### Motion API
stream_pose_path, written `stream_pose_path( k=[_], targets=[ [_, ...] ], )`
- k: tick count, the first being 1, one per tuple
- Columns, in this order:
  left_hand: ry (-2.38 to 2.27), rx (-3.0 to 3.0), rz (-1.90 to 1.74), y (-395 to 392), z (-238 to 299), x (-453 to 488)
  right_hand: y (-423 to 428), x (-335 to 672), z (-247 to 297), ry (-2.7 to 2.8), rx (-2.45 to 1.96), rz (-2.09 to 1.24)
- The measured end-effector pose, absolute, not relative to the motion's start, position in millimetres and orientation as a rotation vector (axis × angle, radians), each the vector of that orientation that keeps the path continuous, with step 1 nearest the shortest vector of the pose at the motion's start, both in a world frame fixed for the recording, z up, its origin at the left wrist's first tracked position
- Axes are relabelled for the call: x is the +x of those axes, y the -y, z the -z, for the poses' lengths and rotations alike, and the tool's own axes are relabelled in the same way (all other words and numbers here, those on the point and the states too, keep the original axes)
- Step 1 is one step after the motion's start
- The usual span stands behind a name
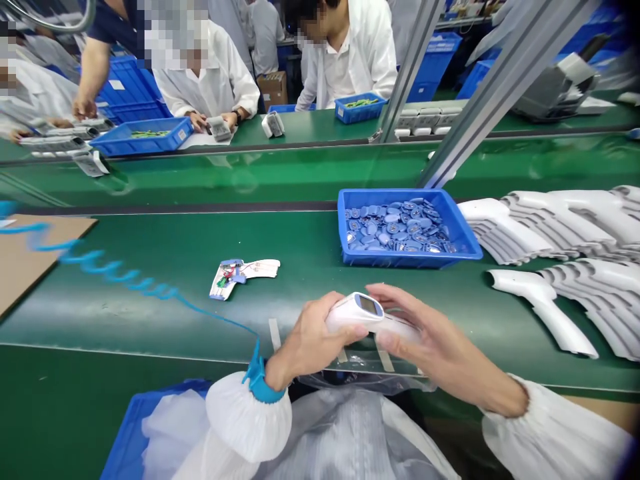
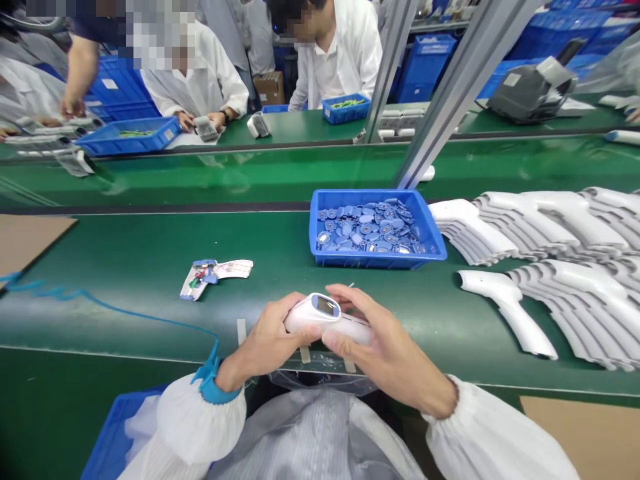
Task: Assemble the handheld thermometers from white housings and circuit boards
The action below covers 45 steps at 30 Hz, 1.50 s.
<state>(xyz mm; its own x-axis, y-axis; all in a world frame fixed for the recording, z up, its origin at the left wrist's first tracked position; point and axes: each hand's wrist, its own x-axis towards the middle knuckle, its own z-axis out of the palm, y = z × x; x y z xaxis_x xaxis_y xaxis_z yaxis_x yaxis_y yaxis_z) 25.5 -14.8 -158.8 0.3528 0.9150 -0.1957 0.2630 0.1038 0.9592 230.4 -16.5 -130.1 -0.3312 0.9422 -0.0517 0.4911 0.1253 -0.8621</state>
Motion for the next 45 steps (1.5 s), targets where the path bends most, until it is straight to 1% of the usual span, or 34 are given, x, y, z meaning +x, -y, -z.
stream_pose_path(
  k=[1,2,6,9,11,13,18,20,23,27,29,34,37,38,39,41,43,45],
  targets=[
    [-1.178,1.472,-0.697,15,156,26,16,223,129,1.864,-1.377,-1.054],
    [-1.194,1.514,-0.695,16,153,28,15,214,130,1.846,-1.41,-0.911],
    [-1.121,1.668,-0.61,18,144,35,11,178,138,1.899,-1.536,-0.257],
    [-1.15,1.846,-0.557,21,146,37,9,169,143,1.989,-1.454,-0.009],
    [-1.232,1.94,-0.546,23,149,37,9,169,144,1.989,-1.4,0.05],
    [-1.282,1.958,-0.555,26,151,38,11,171,143,1.974,-1.396,0.044],
    [-1.146,1.988,-0.517,33,151,46,18,167,137,2.001,-1.395,0.121],
    [-1.192,2.043,-0.506,35,152,50,16,165,136,2.001,-1.374,0.131],
    [-1.261,2.014,-0.546,33,154,48,12,165,136,1.931,-1.346,0.05],
    [-1.145,1.796,-0.623,28,152,35,13,170,133,1.747,-1.36,-0.009],
    [-1.16,1.715,-0.613,28,152,32,15,171,133,1.765,-1.413,-0.078],
    [-1.273,1.915,-0.559,34,152,38,13,174,132,1.849,-1.471,-0.235],
    [-1.394,1.886,-0.526,33,142,26,-15,187,121,1.849,-1.479,-0.527],
    [-1.421,1.861,-0.518,32,139,18,-30,194,118,1.883,-1.503,-0.566],
    [-1.437,1.851,-0.522,31,135,8,-48,201,115,1.943,-1.542,-0.549],
    [-1.464,1.902,-0.561,26,130,-9,-88,212,115,2.132,-1.62,-0.406],
    [-1.518,2.077,-0.557,20,129,-19,-127,216,123,2.306,-1.636,-0.324],
    [-1.569,2.323,-0.396,12,131,-17,-158,212,134,2.445,-1.601,-0.341]
  ],
)
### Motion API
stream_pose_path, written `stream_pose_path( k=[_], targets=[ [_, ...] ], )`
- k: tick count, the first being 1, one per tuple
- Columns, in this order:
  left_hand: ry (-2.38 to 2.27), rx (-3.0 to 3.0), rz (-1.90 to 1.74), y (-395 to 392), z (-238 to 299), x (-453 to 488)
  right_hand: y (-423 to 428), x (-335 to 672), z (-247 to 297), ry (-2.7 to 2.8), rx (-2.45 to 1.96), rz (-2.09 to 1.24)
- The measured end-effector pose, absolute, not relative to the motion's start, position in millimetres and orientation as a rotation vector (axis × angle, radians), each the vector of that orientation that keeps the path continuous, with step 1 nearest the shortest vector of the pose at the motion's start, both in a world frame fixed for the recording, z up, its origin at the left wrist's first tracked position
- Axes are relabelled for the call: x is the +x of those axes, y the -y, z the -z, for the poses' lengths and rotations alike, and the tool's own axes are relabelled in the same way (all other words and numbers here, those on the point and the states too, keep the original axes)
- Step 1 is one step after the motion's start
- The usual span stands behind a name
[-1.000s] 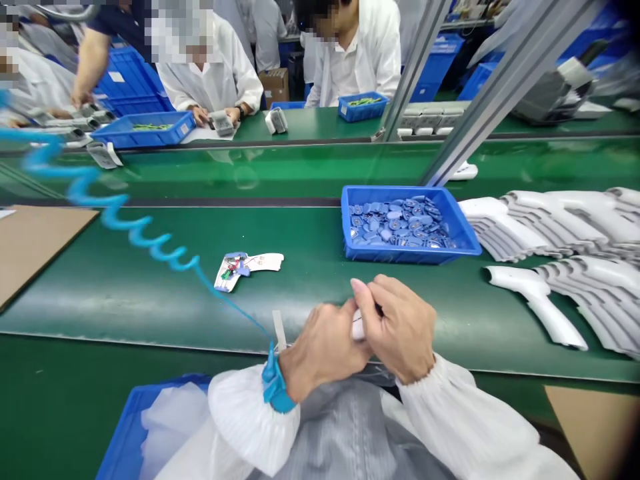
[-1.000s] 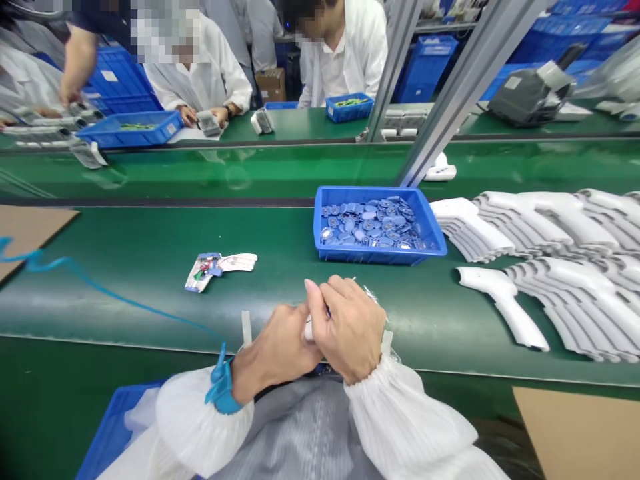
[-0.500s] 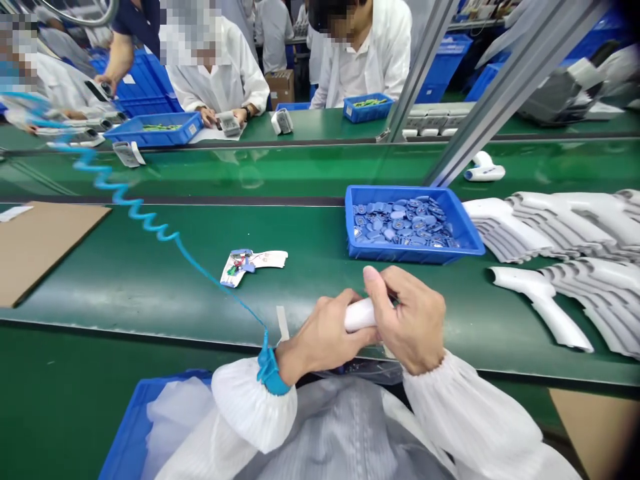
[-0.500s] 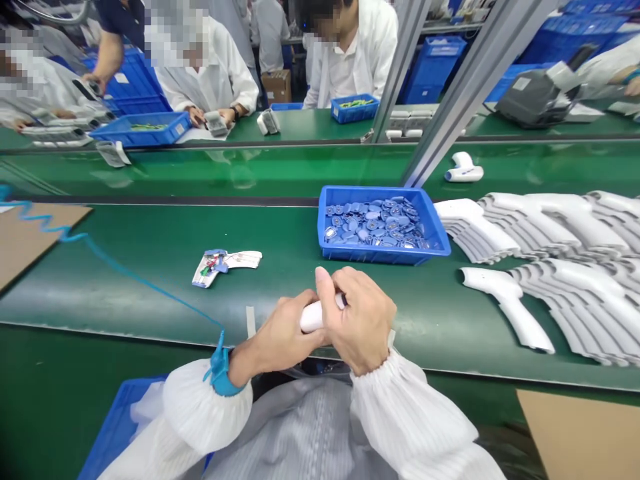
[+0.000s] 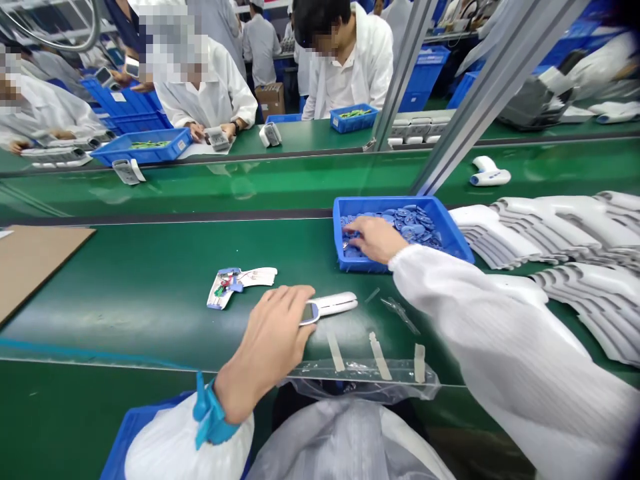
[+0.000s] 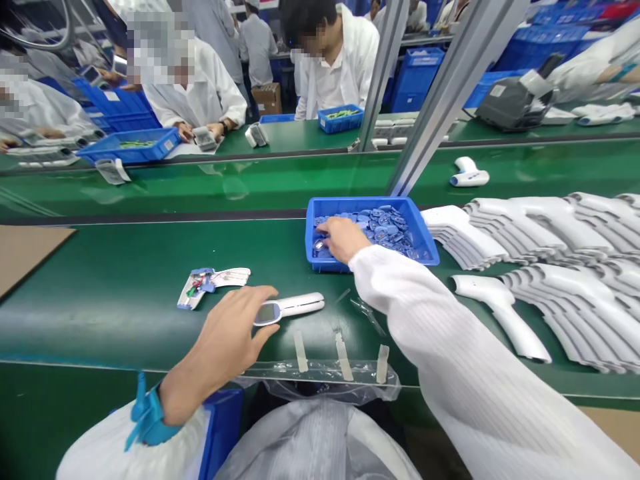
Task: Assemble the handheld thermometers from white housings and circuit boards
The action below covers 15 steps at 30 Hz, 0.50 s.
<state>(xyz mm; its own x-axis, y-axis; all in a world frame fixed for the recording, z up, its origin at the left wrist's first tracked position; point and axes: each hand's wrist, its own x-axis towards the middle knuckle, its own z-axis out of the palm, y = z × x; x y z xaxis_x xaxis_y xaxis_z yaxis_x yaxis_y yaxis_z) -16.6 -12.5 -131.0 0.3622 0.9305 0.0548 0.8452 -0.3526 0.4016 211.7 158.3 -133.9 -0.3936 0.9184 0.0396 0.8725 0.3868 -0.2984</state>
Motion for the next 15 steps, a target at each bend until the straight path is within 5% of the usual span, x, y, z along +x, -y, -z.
stream_pose_path(
  k=[5,15],
  targets=[
    [-1.638,2.494,-0.029,-3,134,0,-190,194,150,2.683,-1.592,-0.336],
    [-1.261,1.231,-0.812,-2,135,-10,-120,230,100,2.244,-1.452,-0.332]
  ],
)
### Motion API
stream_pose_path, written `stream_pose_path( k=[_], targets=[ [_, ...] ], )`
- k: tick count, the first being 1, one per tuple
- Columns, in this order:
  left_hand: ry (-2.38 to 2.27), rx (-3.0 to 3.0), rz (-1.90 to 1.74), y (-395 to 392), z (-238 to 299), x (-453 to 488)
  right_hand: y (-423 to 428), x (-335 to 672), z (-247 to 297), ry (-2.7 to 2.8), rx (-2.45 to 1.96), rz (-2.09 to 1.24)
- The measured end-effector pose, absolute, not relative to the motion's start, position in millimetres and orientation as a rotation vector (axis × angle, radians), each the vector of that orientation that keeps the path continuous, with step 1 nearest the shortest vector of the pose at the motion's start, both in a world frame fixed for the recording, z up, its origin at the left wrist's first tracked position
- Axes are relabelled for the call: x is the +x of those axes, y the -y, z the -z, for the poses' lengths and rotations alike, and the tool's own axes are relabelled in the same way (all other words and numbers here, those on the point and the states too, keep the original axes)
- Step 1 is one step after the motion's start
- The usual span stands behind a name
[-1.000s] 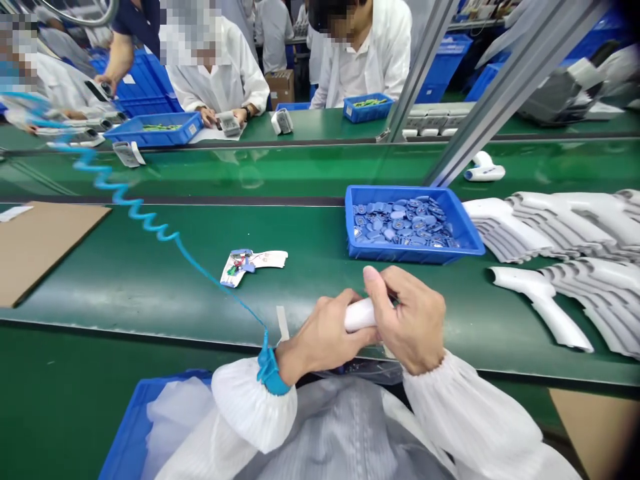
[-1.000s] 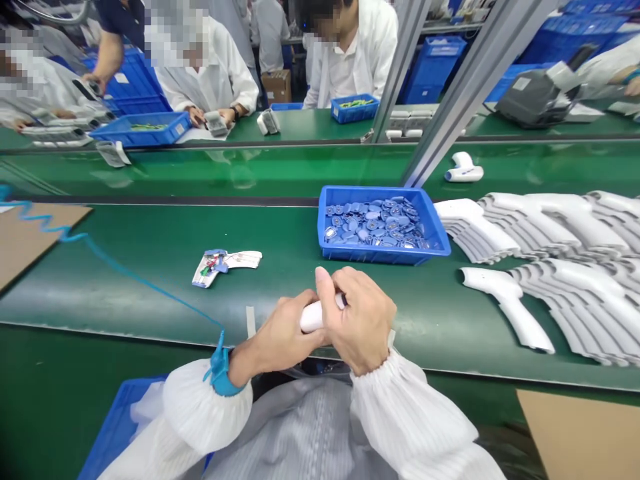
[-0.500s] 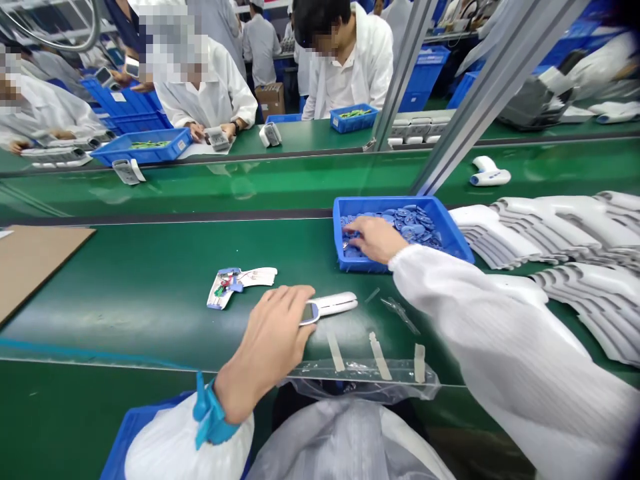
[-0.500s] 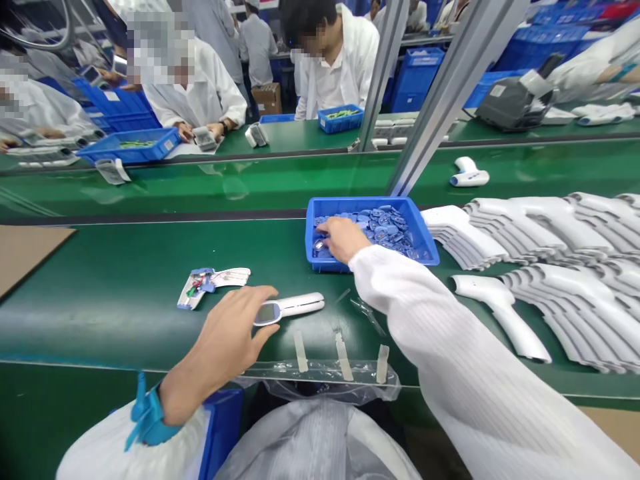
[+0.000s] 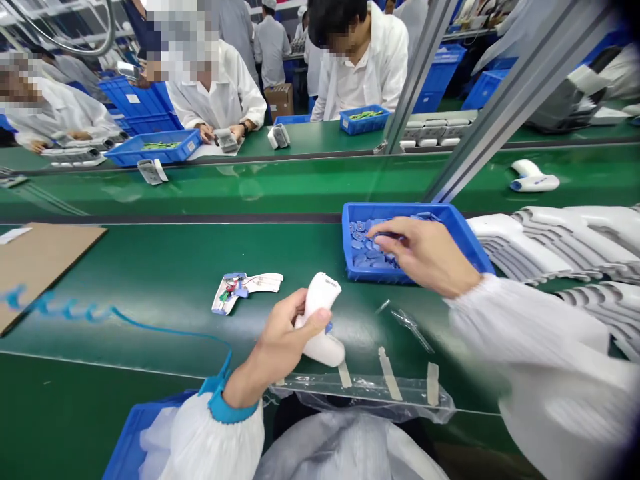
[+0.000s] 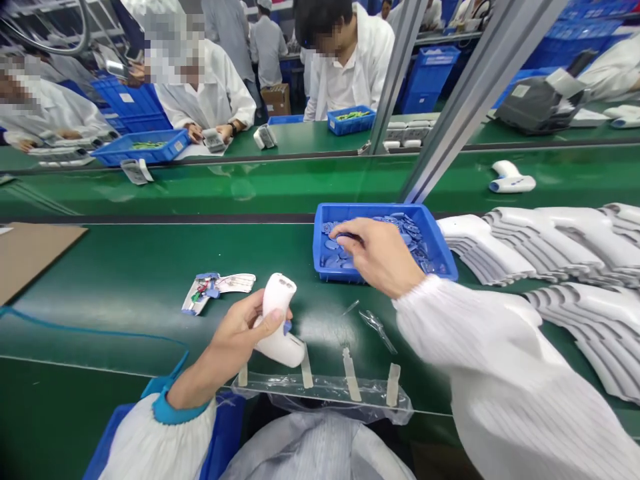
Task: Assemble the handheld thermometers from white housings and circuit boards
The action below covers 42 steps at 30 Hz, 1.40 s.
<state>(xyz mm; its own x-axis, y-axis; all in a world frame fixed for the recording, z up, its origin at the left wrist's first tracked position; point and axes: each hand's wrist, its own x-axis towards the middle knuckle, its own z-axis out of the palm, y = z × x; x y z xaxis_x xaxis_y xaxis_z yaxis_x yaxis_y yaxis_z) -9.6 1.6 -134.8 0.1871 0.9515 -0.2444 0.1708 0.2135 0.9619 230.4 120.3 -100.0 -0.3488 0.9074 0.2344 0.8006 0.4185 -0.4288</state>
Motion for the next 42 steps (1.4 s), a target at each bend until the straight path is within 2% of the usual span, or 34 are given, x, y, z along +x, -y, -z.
stream_pose_path(
  k=[5,8,23,30,34,40,42],
  targets=[
    [-1.081,1.01,-0.851,-7,137,23,-65,212,111,1.467,-1.305,-0.974],
    [-1.037,0.955,-0.834,-8,135,32,-48,196,129,1.232,-1.215,-1.122],
    [-1.239,1.49,-0.779,-6,127,20,-18,215,134,1.459,-1.2,-1.18],
    [-1.242,1.583,-0.731,-10,122,16,-19,217,131,1.78,-1.23,-0.761],
    [-1.242,1.708,-0.71,-7,121,22,-17,212,125,1.848,-1.291,-0.863],
    [-1.444,2.296,-0.637,-3,136,27,-3,206,140,1.676,-1.394,-0.893],
    [-1.506,2.267,-0.721,-1,145,26,2,210,143,1.628,-1.414,-0.97]
  ],
)
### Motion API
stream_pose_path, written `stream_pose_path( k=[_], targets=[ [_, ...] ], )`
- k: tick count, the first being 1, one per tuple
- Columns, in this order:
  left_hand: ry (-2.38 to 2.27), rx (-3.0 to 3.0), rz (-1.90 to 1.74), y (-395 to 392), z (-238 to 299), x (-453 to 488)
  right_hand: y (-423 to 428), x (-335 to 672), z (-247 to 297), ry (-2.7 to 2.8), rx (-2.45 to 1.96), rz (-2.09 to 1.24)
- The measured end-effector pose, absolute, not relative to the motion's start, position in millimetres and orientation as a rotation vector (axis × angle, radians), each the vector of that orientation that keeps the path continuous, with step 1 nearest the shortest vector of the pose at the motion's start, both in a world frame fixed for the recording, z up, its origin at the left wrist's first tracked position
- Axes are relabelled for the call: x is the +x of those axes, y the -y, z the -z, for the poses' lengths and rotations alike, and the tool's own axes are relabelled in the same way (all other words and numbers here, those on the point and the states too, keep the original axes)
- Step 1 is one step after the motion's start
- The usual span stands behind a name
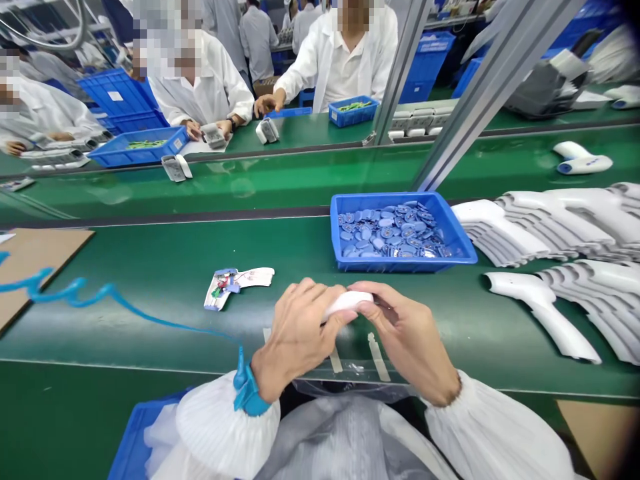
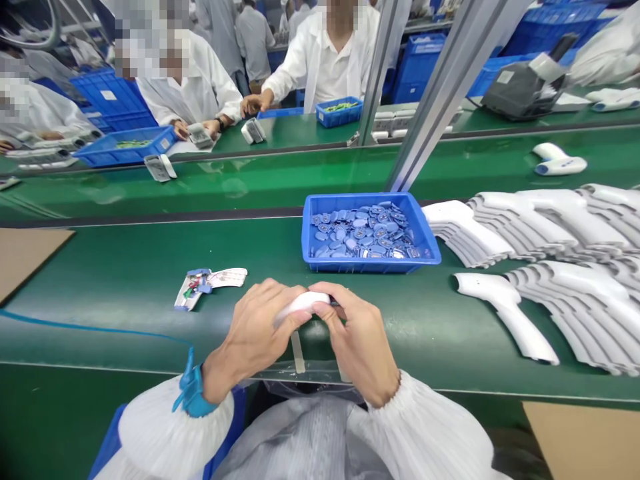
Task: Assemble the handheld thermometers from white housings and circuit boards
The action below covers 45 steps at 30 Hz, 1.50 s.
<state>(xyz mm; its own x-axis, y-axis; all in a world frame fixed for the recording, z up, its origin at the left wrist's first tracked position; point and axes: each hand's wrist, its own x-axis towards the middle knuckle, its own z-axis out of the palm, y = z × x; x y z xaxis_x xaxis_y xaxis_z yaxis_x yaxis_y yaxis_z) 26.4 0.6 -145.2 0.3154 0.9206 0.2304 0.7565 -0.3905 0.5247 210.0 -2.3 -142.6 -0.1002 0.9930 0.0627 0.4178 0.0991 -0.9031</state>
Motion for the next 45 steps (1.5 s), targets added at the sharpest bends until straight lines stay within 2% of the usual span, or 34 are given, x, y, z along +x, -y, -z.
stream_pose_path(
  k=[5,9,13,15,18,20,22,26,28,31,35,37,41,45],
  targets=[
    [-2.052,1.845,-1.117,4,170,34,11,209,139,1.897,-1.402,-1.092],
    [-2.011,1.954,-1.083,-2,176,38,26,198,145,2.08,-1.379,-0.914],
    [-1.843,2.02,-0.926,1,164,29,38,194,151,1.943,-1.422,-0.889],
    [-1.716,1.933,-0.994,9,159,24,36,195,151,1.726,-1.559,-1.106],
    [-1.605,1.69,-1.29,18,160,21,26,197,152,1.205,-1.777,-1.73],
    [-1.676,1.463,-1.412,15,167,24,22,195,153,1.153,-1.74,-1.96],
    [-1.789,1.318,-1.395,5,175,29,23,189,156,1.523,-1.638,-1.747],
    [-2.014,1.402,-1.196,-24,185,37,31,171,163,2.207,-1.637,-0.953],
    [-2.079,1.451,-1.131,-34,185,39,34,165,166,2.3,-1.699,-0.814],
    [-1.97,1.451,-1.088,-35,175,37,35,171,167,2.184,-1.656,-0.928],
    [-1.242,1.278,-0.971,-13,143,28,34,205,162,1.818,-1.431,-1.483],
    [-0.97,1.195,-0.89,1,126,23,33,222,160,1.7,-1.338,-1.634],
    [-0.976,1.281,-0.83,19,103,20,31,236,161,1.617,-1.249,-1.705],
    [-1.035,1.425,-0.802,25,101,28,35,230,165,1.604,-1.3,-1.627]
  ],
)
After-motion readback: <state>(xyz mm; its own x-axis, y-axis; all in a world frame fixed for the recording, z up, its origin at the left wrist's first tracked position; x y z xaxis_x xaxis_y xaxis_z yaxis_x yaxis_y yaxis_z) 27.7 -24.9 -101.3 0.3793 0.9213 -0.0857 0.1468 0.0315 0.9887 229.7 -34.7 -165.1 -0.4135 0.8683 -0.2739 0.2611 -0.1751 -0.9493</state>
